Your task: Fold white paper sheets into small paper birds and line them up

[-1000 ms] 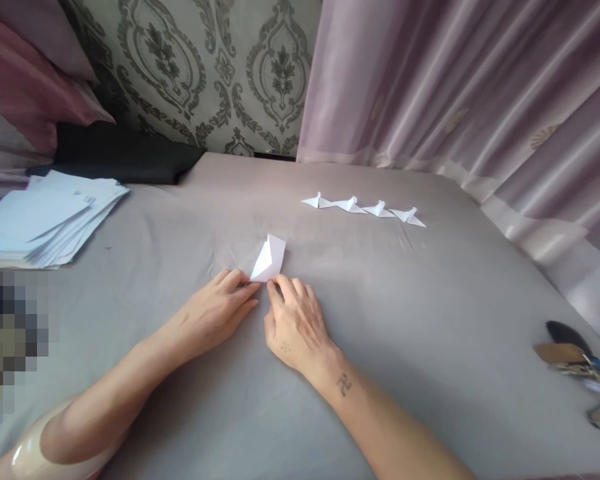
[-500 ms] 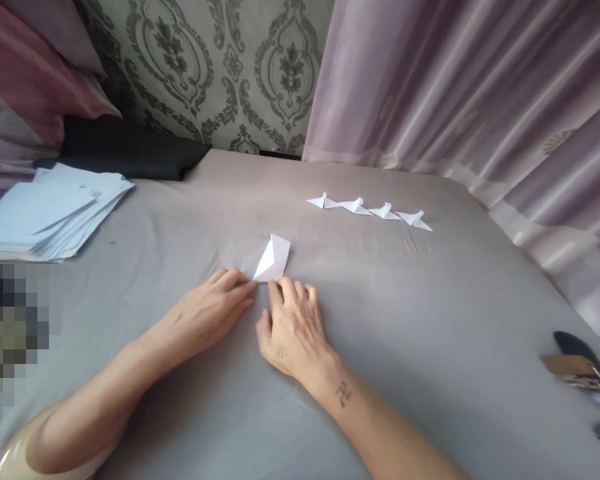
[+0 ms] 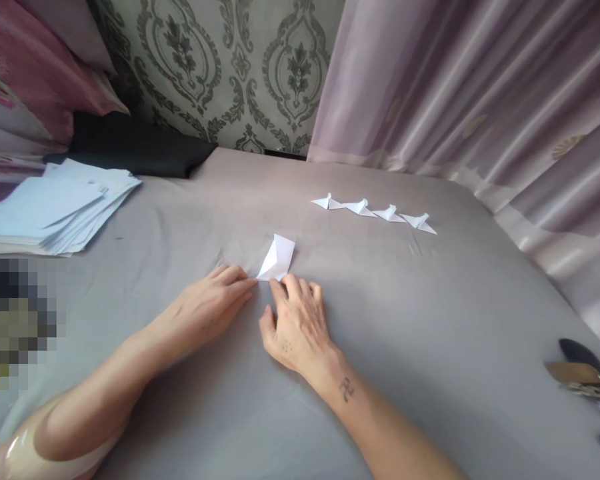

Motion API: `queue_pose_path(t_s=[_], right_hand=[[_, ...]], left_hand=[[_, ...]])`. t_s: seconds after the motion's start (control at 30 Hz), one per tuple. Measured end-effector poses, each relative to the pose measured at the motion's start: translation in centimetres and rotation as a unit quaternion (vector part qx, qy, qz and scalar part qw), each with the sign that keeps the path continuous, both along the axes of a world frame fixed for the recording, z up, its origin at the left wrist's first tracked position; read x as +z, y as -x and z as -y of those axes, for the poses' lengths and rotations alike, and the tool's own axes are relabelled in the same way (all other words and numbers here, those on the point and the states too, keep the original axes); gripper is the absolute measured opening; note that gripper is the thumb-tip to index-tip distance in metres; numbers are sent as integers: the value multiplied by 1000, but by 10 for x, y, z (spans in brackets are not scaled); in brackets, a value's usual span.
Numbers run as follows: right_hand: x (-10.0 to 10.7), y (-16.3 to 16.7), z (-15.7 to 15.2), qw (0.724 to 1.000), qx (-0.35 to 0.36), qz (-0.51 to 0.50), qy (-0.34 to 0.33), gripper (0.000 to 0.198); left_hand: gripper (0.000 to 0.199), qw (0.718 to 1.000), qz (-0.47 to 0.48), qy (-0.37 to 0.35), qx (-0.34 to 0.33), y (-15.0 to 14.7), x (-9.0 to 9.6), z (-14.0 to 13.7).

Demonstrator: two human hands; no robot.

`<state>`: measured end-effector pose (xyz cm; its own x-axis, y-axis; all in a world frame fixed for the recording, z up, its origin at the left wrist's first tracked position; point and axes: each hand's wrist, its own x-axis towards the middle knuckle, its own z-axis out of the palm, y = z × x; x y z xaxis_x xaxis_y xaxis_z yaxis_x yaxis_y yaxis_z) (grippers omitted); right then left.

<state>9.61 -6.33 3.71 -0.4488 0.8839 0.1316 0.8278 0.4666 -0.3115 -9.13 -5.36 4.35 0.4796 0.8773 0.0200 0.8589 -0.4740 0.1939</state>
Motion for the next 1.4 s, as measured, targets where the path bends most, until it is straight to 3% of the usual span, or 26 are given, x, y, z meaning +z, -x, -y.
queue_pose_path(t_s=[0.5, 0.73, 0.87, 1.1, 1.23, 1.4], right_hand=[[7, 4, -3, 999, 21, 34, 8, 38], [11, 17, -2, 998, 30, 60, 11, 40], [9, 20, -1, 998, 28, 52, 5, 44], [0, -17, -1, 997, 36, -69, 17, 36], [-8, -34, -5, 980, -43, -186, 48, 32], [-16, -34, -9, 959, -110, -262, 21, 37]], left_hand=[[32, 995, 97, 33, 12, 15, -7, -7], [30, 991, 119, 40, 42, 17, -6, -10], [29, 987, 144, 21, 69, 17, -15, -16], [37, 981, 177, -81, 7, 12, -41, -31], [38, 983, 154, -96, -9, 8, -43, -32], [36, 983, 116, -134, -48, -1, -39, -28]])
